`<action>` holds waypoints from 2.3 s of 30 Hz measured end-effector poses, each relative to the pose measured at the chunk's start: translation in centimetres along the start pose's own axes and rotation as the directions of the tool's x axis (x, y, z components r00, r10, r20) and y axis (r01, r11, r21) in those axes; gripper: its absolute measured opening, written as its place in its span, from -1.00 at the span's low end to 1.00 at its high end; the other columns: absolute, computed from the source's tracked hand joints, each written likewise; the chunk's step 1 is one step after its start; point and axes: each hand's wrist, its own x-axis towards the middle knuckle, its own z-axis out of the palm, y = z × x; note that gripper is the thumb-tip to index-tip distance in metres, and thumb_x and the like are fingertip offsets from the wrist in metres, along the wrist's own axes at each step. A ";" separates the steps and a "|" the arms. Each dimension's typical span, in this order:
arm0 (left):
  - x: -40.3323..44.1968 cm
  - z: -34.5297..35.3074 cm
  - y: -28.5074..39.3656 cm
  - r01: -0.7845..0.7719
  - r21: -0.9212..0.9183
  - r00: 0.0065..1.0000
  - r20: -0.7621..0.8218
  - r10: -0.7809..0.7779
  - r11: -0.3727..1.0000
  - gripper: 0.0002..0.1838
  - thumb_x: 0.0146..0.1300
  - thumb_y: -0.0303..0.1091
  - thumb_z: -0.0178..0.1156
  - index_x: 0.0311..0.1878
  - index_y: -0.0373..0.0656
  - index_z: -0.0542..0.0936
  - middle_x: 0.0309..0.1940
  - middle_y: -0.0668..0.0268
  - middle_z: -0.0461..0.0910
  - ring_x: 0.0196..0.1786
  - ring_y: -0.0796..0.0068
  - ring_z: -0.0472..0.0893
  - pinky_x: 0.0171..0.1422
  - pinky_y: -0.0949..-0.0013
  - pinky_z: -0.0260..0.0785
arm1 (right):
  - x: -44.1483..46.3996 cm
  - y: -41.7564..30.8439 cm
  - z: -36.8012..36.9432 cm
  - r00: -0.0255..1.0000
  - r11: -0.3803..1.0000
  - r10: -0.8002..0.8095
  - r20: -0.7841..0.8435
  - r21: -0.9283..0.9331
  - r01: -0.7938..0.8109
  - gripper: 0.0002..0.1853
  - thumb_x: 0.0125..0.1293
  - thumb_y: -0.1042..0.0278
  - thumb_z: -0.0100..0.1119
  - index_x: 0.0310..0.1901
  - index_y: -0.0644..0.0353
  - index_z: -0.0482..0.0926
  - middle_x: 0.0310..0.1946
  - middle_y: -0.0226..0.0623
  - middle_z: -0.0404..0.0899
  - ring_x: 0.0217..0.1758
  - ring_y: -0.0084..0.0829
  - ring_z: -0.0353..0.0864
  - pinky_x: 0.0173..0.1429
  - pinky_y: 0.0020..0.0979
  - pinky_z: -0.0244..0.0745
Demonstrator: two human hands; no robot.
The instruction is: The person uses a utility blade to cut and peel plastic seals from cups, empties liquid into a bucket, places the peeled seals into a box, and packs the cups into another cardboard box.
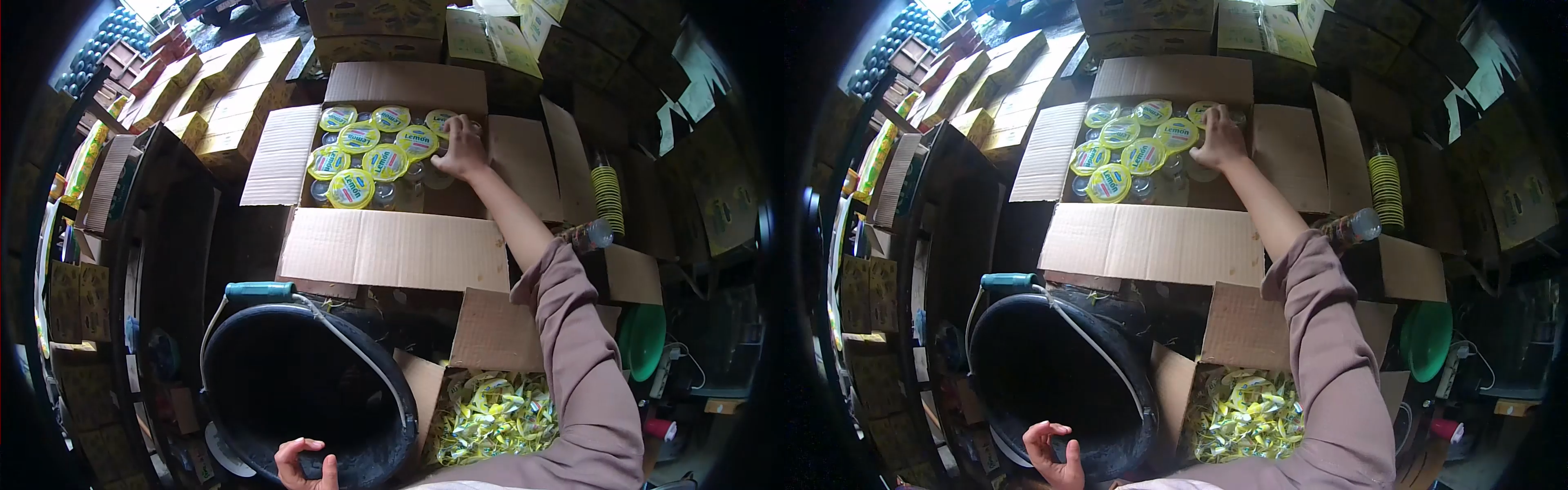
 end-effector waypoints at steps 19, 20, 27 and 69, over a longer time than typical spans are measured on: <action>0.1 0.0 0.4 0.043 -0.013 0.999 0.012 -0.043 0.999 -0.53 -0.01 -0.67 0.19 0.02 -0.27 0.33 -0.22 0.20 0.45 -0.18 0.44 0.46 -0.03 0.44 0.29 | 7.8 2.9 0.0 0.890 0.979 0.023 0.455 -0.191 0.072 0.04 -0.46 -0.13 0.37 0.25 -0.21 0.22 0.26 0.05 0.10 0.31 0.00 0.15 0.31 -0.01 0.09; 0.1 0.0 0.4 0.045 -0.016 0.999 0.007 -0.045 0.999 -0.53 -0.01 -0.67 0.19 0.02 -0.27 0.33 -0.22 0.20 0.45 -0.18 0.44 0.46 -0.03 0.44 0.29 | 7.8 2.6 -0.3 0.890 0.965 0.026 0.456 -0.244 0.096 0.00 -0.45 -0.11 0.35 0.23 -0.20 0.25 0.20 0.02 0.17 0.28 -0.02 0.19 0.30 0.01 0.10; 0.1 -0.2 0.5 0.049 -0.020 0.998 0.026 -0.048 0.999 -0.51 -0.02 -0.67 0.20 0.03 -0.27 0.33 -0.23 0.21 0.46 -0.19 0.46 0.46 -0.04 0.46 0.30 | 6.0 -0.8 -3.6 0.910 0.880 -0.025 0.413 -0.423 0.216 -0.16 -0.40 -0.07 0.32 0.09 -0.08 0.36 0.02 -0.09 0.35 0.10 -0.09 0.41 0.17 -0.03 0.25; -20.0 3.3 -0.2 0.180 -0.714 0.845 0.464 0.266 0.676 -0.47 0.09 -0.28 0.24 0.09 -0.30 0.34 -0.10 0.22 0.47 -0.12 0.41 0.53 -0.03 0.31 0.46 | -56.6 5.8 -30.4 0.759 0.842 0.532 -0.375 0.141 -0.521 -0.85 0.10 0.32 0.19 -0.33 0.17 0.62 -0.43 -0.21 0.53 -0.34 -0.26 0.55 -0.23 -0.35 0.44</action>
